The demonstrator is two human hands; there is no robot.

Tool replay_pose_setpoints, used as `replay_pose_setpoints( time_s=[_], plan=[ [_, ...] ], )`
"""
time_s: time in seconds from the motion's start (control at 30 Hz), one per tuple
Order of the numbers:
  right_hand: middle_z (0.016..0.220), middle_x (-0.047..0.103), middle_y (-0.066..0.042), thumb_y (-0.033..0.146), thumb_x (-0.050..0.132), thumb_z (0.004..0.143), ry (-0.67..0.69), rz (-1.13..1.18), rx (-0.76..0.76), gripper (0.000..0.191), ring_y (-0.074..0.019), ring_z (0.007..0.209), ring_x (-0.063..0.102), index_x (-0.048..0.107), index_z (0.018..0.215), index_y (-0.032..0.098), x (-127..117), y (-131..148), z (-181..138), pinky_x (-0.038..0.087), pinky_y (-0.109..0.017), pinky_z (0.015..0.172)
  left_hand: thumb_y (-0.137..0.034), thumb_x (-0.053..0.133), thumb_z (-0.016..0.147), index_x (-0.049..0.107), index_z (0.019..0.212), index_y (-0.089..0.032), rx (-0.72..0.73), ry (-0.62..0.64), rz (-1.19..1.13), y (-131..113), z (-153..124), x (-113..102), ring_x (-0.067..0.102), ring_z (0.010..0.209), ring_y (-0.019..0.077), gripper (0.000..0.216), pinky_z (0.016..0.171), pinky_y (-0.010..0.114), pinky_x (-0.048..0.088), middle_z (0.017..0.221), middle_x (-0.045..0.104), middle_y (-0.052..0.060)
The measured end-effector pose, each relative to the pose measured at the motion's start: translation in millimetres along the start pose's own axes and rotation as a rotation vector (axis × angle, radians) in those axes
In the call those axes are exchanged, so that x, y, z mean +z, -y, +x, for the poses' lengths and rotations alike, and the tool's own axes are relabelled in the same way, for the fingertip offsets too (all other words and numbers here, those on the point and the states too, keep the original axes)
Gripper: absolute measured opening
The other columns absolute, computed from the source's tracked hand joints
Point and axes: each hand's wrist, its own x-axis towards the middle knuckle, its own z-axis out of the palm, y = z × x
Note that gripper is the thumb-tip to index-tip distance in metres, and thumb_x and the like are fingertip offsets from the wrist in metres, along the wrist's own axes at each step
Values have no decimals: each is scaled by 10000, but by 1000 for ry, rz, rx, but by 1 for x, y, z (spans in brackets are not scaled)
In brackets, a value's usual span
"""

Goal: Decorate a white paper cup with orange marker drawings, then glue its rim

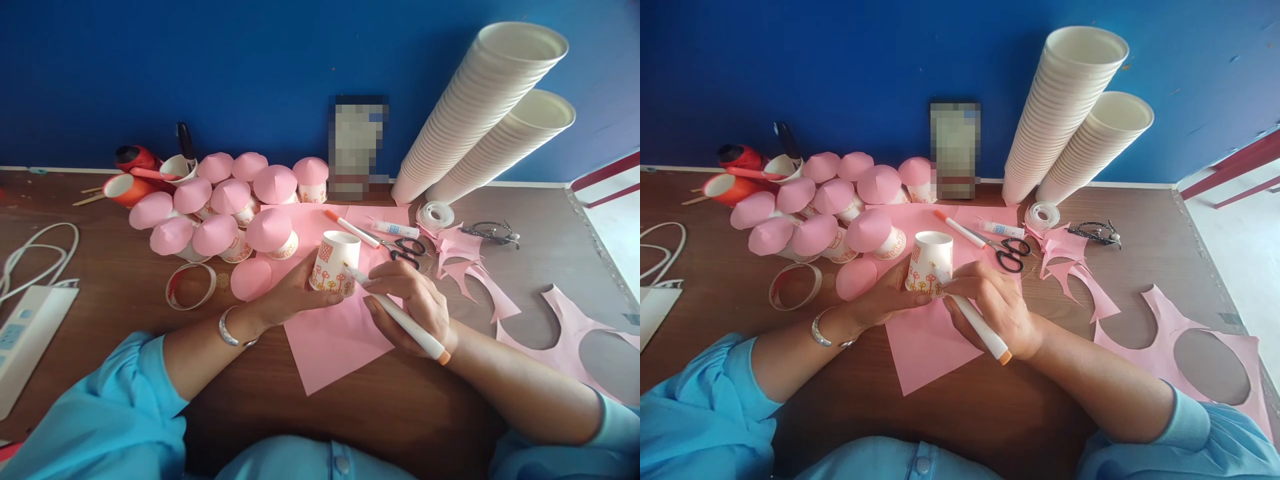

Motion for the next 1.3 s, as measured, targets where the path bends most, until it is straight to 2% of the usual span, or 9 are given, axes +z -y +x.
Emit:
replay_pose_setpoints(
  time_s=[0.23, 0.43, 0.57, 0.67, 0.93, 1.3],
  plan=[
    [864, 694, -74, 65, 616, 898, 17, 20, 22, 290, -212, 749, 711, 607, 1167, 173, -1, 0, -2, 612, -333, 598, -291, 834, 854, 578, 1278, -262, -28, -8, -24, 1, -1, -1, 616, 1034, 193, 496, 886, 328, 506, 1117, 650, 31],
    [839, 692, -77, 59, 609, 899, -5, -2, 9, 246, -207, 738, 698, 603, 1123, 161, -1, 0, 0, 599, -322, 595, -309, 831, 854, 571, 1294, -246, -15, 7, -19, 2, -1, -3, 620, 1061, 221, 515, 929, 375, 497, 1120, 658, 49],
    [851, 684, -69, 59, 619, 895, -18, 8, 36, 249, -202, 747, 700, 604, 1118, 170, 0, 1, 0, 595, -310, 606, -314, 829, 856, 577, 1261, -238, -18, 11, -12, 1, -1, -3, 611, 1042, 213, 483, 908, 361, 487, 1105, 647, 47],
    [856, 676, -68, 68, 615, 901, -20, 19, 48, 241, -195, 745, 696, 603, 1119, 171, 0, 1, 0, 592, -304, 604, -323, 843, 841, 551, 1296, -249, -42, -5, -11, 1, 0, -2, 603, 1062, 218, 545, 905, 361, 488, 1133, 632, 45],
    [849, 693, -71, 98, 604, 933, 15, 25, -3, 223, -196, 754, 707, 600, 1145, 165, 0, 3, 0, 607, -308, 590, -289, 844, 846, 542, 1298, -257, -27, -33, 25, 4, -1, -2, 597, 1018, 182, 545, 855, 318, 496, 1143, 627, 38],
    [861, 700, -66, 75, 620, 902, 13, 8, 9, 273, -202, 755, 711, 607, 1157, 171, -1, 3, 1, 608, -313, 610, -308, 846, 832, 543, 1292, -250, -19, -18, 56, -2, 0, 2, 611, 991, 202, 554, 820, 309, 482, 1113, 647, 42]
  ],
)
